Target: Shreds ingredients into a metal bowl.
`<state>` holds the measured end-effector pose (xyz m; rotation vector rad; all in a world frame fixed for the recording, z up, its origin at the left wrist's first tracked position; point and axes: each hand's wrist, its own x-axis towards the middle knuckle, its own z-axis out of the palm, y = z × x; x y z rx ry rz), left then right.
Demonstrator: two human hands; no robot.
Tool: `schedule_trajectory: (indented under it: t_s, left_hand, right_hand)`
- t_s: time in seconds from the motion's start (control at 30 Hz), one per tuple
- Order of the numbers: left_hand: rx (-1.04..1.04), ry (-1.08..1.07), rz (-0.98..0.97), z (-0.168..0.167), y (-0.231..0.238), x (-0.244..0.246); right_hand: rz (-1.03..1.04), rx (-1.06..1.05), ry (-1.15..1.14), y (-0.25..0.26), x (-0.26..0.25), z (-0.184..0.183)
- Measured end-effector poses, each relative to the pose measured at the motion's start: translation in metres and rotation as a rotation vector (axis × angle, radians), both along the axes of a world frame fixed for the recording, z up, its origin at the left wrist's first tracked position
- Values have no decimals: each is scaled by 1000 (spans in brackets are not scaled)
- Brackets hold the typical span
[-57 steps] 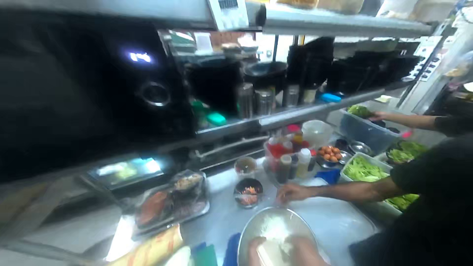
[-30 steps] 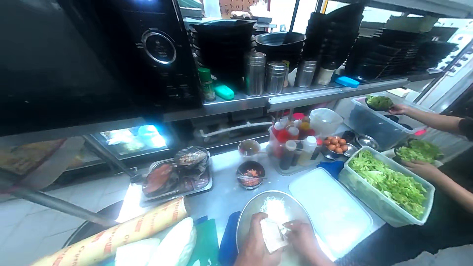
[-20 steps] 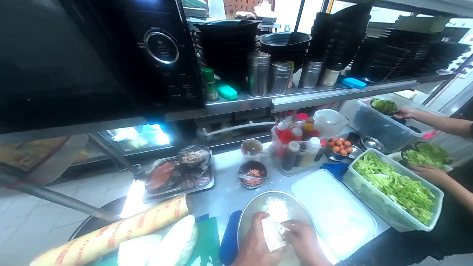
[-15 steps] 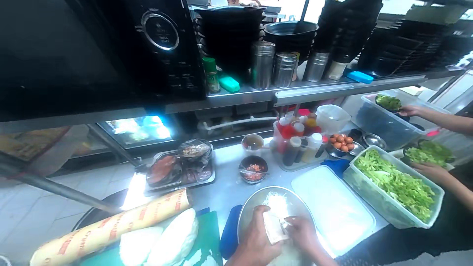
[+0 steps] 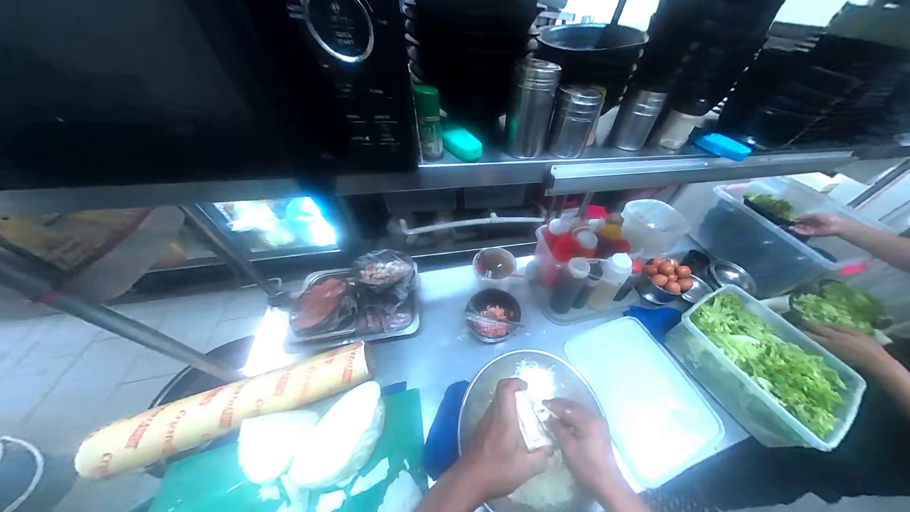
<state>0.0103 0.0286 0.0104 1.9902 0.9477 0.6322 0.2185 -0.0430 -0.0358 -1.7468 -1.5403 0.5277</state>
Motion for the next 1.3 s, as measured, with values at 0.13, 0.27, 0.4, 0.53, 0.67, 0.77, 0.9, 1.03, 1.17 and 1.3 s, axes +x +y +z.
schedule_trajectory:
  t_s: [0.13, 0.27, 0.4, 0.53, 0.67, 0.77, 0.9, 1.03, 1.17, 1.3]
  left_hand:
    - [13, 33, -20, 4, 2, -1]
    - [12, 0, -13, -1, 1, -3]
    - [19, -5, -4, -2, 2, -1]
    - [32, 11, -8, -2, -2, -5]
    - [62, -48, -1, -7, -4, -5]
    - [56, -42, -7, -7, -3, -5]
    - [101, -71, 1, -11, -1, -5]
    - [49, -32, 11, -8, -3, -6]
    - [77, -63, -16, -7, -3, -5]
    - [58, -40, -10, -7, -3, -5]
  right_hand:
    - [-49, -318, -118, -1, 27, -44]
    - [29, -251, -161, -1, 8, 3]
    - [138, -45, -71, 3, 0, 35]
    - [46, -248, -126, -2, 21, -26]
    - [99, -62, -44, -3, 5, 12]
    - [76, -37, -74, 1, 7, -6]
    - [56, -133, -99, -1, 19, -20]
    - [68, 36, -9, -4, 2, -4]
    - [24, -165, -74, -5, 23, -34]
    - [70, 15, 31, -5, 6, -2]
